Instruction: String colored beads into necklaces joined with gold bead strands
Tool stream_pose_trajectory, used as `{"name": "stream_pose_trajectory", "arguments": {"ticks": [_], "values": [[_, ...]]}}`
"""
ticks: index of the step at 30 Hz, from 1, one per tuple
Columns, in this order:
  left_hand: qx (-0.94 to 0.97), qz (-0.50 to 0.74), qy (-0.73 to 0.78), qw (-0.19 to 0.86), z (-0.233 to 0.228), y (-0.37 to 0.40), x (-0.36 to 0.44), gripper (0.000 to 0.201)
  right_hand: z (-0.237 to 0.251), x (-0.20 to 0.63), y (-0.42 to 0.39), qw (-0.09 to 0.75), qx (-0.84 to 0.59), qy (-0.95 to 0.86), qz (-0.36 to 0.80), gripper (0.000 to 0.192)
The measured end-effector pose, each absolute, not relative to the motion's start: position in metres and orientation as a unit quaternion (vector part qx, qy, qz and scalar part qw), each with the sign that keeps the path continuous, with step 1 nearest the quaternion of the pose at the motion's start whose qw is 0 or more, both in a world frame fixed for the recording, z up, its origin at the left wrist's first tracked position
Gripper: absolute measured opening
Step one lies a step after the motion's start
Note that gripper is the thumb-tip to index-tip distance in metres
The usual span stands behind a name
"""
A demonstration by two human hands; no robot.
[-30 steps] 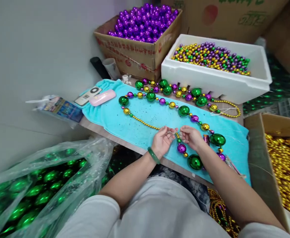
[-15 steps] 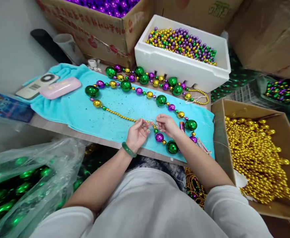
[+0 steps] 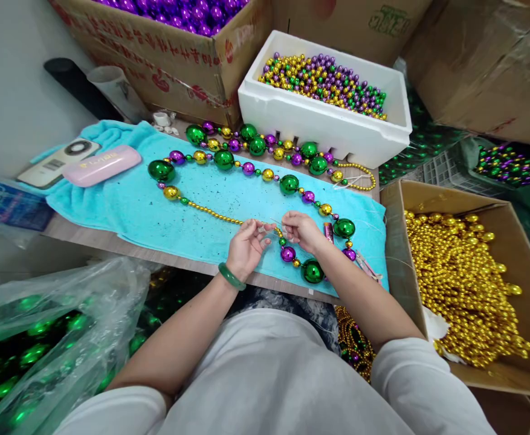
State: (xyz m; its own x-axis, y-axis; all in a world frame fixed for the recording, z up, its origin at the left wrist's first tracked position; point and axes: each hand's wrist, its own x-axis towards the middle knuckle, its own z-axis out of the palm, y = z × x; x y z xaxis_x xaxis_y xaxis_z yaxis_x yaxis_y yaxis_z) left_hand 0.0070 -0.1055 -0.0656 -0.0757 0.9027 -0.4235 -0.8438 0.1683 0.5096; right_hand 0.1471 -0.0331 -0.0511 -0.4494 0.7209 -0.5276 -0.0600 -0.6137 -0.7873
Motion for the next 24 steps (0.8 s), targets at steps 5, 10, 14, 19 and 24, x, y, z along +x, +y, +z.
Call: {"name": "stream_pose_trajectory", "arguments": {"ticks": [5, 10, 14, 19, 24], "values": [[0.056, 0.630, 0.337, 0.697, -0.062, -0.107, 0.005, 0.016, -0.054, 0.149, -0.034, 0.242, -0.457, -0.356, 0.779, 0.026], [0.062, 0.615, 0.359, 0.699, -0.062, -0.107, 0.007, 0.015, -0.054, 0.150, -0.034, 0.246, -0.461, -0.361, 0.773, 0.028], [0.175, 0.566, 0.450, 0.669, -0.067, -0.108, 0.005, 0.016, -0.052, 0.153, -0.033, 0.251, -0.459, -0.361, 0.772, 0.027], [0.501, 0.372, 0.547, 0.558, -0.075, -0.107, 0.000, 0.030, -0.048, 0.154, -0.029, 0.250, -0.468, -0.365, 0.765, 0.023], [0.542, 0.347, 0.569, 0.512, -0.076, -0.102, -0.001, 0.032, -0.039, 0.157, -0.022, 0.237, -0.493, -0.395, 0.738, 0.024]]}}
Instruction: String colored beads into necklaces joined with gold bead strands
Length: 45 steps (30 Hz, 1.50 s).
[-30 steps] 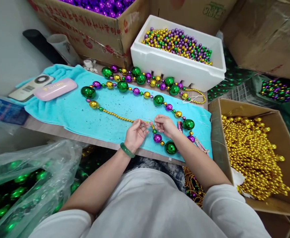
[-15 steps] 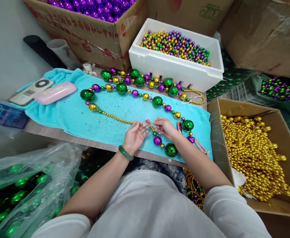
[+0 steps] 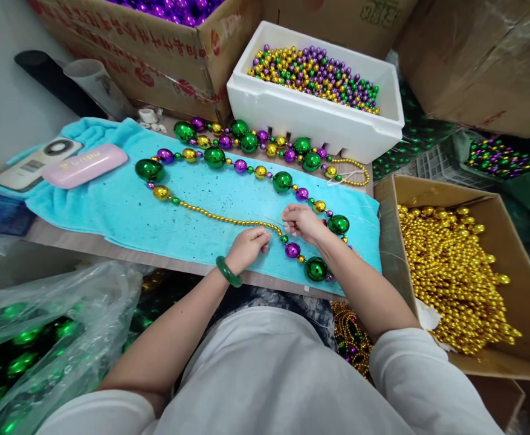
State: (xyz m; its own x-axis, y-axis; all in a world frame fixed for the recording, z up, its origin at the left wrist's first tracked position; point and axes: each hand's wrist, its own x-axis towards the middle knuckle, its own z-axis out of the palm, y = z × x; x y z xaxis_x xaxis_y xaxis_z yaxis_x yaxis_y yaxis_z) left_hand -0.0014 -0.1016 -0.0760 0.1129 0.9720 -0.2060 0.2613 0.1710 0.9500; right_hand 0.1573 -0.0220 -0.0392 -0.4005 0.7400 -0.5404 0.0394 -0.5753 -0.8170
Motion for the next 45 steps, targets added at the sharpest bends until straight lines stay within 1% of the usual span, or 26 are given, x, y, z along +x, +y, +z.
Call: {"name": "stream_pose_trajectory", "arguments": {"ticks": [3, 6, 8, 13, 16, 23, 30, 35, 37, 40, 42, 45], "values": [[0.526, 0.357, 0.579, 0.510, -0.079, -0.100, 0.001, 0.033, -0.036, 0.158, -0.021, 0.230, -0.506, -0.403, 0.728, 0.025], [0.473, 0.376, 0.597, 0.529, -0.084, -0.099, 0.004, 0.028, -0.035, 0.156, -0.024, 0.227, -0.500, -0.408, 0.730, 0.022], [0.461, 0.365, 0.600, 0.543, -0.084, -0.099, 0.006, 0.024, -0.034, 0.155, -0.026, 0.228, -0.489, -0.409, 0.736, 0.020], [0.423, 0.330, 0.551, 0.640, -0.074, -0.094, 0.009, 0.021, -0.031, 0.154, -0.025, 0.245, -0.470, -0.407, 0.744, 0.019], [0.396, 0.330, 0.543, 0.663, -0.069, -0.092, 0.007, 0.019, -0.032, 0.156, -0.021, 0.267, -0.465, -0.379, 0.754, 0.019], [0.467, 0.355, 0.547, 0.597, -0.073, -0.091, 0.003, 0.017, -0.040, 0.158, -0.017, 0.302, -0.482, -0.297, 0.767, 0.021], [0.526, 0.344, 0.561, 0.539, -0.081, -0.092, 0.010, 0.017, -0.040, 0.155, -0.024, 0.298, -0.475, -0.318, 0.765, 0.026], [0.586, 0.326, 0.612, 0.419, -0.078, -0.097, 0.015, 0.015, -0.046, 0.151, -0.024, 0.295, -0.500, -0.349, 0.736, 0.028], [0.596, 0.328, 0.616, 0.397, -0.075, -0.098, 0.014, 0.016, -0.050, 0.152, -0.021, 0.291, -0.522, -0.343, 0.725, 0.029], [0.593, 0.372, 0.582, 0.414, -0.071, -0.096, 0.008, 0.014, -0.054, 0.154, -0.015, 0.291, -0.525, -0.336, 0.726, 0.027], [0.571, 0.425, 0.540, 0.450, -0.068, -0.095, 0.003, 0.012, -0.055, 0.155, -0.014, 0.290, -0.524, -0.333, 0.728, 0.024], [0.472, 0.500, 0.454, 0.567, -0.066, -0.093, 0.000, 0.015, -0.057, 0.154, -0.015, 0.288, -0.524, -0.332, 0.730, 0.022]]}}
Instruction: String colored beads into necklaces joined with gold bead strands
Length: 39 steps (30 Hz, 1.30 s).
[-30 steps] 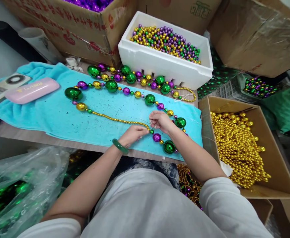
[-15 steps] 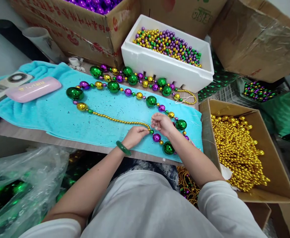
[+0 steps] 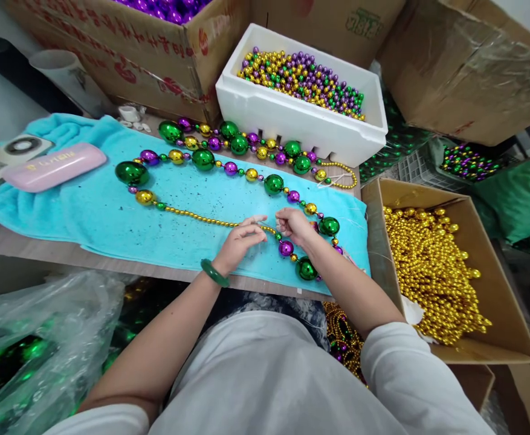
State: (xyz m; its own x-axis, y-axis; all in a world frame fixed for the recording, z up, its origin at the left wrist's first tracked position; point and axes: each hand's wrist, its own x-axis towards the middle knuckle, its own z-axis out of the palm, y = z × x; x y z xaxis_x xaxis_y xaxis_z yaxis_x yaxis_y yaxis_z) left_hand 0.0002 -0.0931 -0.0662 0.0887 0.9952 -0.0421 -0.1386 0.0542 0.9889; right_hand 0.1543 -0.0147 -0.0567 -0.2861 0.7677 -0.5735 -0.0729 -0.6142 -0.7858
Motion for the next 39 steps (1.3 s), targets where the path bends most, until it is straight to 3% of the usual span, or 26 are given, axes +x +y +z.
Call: {"name": "stream_pose_trajectory", "arguments": {"ticks": [5, 8, 17, 27, 34, 37, 39], "values": [[0.233, 0.543, 0.357, 0.723, -0.071, -0.093, 0.010, 0.018, -0.058, 0.149, -0.020, 0.275, -0.520, -0.338, 0.735, 0.018], [0.198, 0.559, 0.376, 0.712, -0.076, -0.091, 0.016, 0.020, -0.056, 0.148, -0.022, 0.268, -0.517, -0.342, 0.737, 0.017], [0.352, 0.467, 0.508, 0.632, -0.075, -0.090, 0.020, 0.018, -0.049, 0.156, -0.016, 0.268, -0.544, -0.349, 0.714, 0.030], [0.125, 0.436, 0.494, 0.742, -0.061, -0.097, 0.021, 0.013, -0.020, 0.149, -0.025, 0.272, -0.457, -0.475, 0.701, 0.019], [0.229, 0.388, 0.487, 0.748, -0.060, -0.098, 0.016, 0.020, -0.019, 0.146, -0.026, 0.253, -0.463, -0.506, 0.682, 0.016], [0.299, 0.399, 0.532, 0.684, -0.060, -0.097, 0.018, 0.021, -0.016, 0.145, -0.030, 0.240, -0.467, -0.577, 0.626, 0.013], [0.331, 0.404, 0.549, 0.653, -0.061, -0.097, 0.020, 0.021, -0.010, 0.144, -0.039, 0.233, -0.467, -0.674, 0.523, 0.011]]}}
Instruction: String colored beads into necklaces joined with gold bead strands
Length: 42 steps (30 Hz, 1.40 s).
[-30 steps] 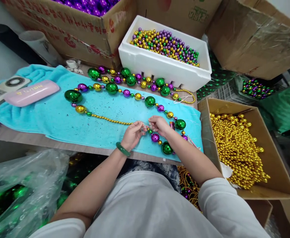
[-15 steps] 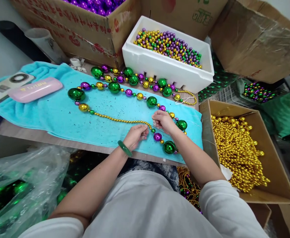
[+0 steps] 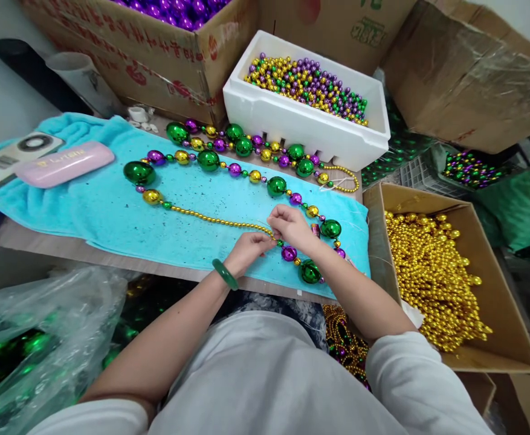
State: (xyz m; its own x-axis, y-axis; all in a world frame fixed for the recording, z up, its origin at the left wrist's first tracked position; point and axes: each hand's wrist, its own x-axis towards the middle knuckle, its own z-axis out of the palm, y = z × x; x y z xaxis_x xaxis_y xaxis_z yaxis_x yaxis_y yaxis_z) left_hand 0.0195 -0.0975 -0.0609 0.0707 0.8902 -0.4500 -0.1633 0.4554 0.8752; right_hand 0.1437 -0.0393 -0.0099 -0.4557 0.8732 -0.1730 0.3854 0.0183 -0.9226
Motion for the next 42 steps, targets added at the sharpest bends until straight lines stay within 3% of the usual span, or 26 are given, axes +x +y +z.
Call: {"name": "stream_pose_trajectory", "arguments": {"ticks": [6, 11, 15, 21, 26, 27, 29, 31, 33, 37, 42], "values": [[0.261, 0.417, 0.542, 0.681, -0.056, -0.097, 0.017, 0.017, -0.010, 0.136, -0.100, 0.122, -0.319, -0.934, 0.103, 0.012], [0.211, 0.403, 0.514, 0.727, -0.053, -0.093, 0.013, 0.021, -0.046, 0.140, -0.130, 0.058, -0.262, -0.963, -0.029, 0.021], [0.220, 0.409, 0.499, 0.731, -0.056, -0.097, 0.013, 0.022, -0.065, 0.144, -0.132, 0.046, -0.281, -0.958, -0.043, 0.027], [0.362, 0.422, 0.515, 0.652, -0.058, -0.108, 0.012, 0.020, -0.039, 0.148, -0.137, 0.061, -0.268, -0.961, 0.040, 0.023], [0.442, 0.454, 0.514, 0.578, -0.064, -0.109, 0.007, 0.014, -0.010, 0.176, -0.079, 0.276, -0.490, -0.796, 0.222, 0.020], [0.461, 0.457, 0.515, 0.560, -0.066, -0.109, 0.007, 0.013, -0.010, 0.181, -0.064, 0.274, -0.524, -0.746, 0.306, 0.015], [0.500, 0.459, 0.515, 0.523, -0.068, -0.107, 0.009, 0.012, -0.019, 0.186, -0.038, 0.190, -0.519, -0.650, 0.523, 0.008], [0.534, 0.462, 0.520, 0.480, -0.068, -0.105, 0.010, 0.011, -0.032, 0.184, -0.024, 0.116, -0.451, -0.547, 0.696, 0.018], [0.560, 0.462, 0.535, 0.432, -0.068, -0.103, 0.011, 0.010, -0.044, 0.178, -0.020, 0.091, -0.381, -0.469, 0.792, 0.025], [0.577, 0.451, 0.574, 0.365, -0.068, -0.102, 0.012, 0.011, -0.057, 0.165, -0.021, 0.061, -0.309, -0.418, 0.852, 0.025], [0.561, 0.466, 0.589, 0.347, -0.070, -0.102, 0.012, 0.011, -0.064, 0.164, -0.018, 0.033, -0.348, -0.434, 0.830, 0.015]]}}
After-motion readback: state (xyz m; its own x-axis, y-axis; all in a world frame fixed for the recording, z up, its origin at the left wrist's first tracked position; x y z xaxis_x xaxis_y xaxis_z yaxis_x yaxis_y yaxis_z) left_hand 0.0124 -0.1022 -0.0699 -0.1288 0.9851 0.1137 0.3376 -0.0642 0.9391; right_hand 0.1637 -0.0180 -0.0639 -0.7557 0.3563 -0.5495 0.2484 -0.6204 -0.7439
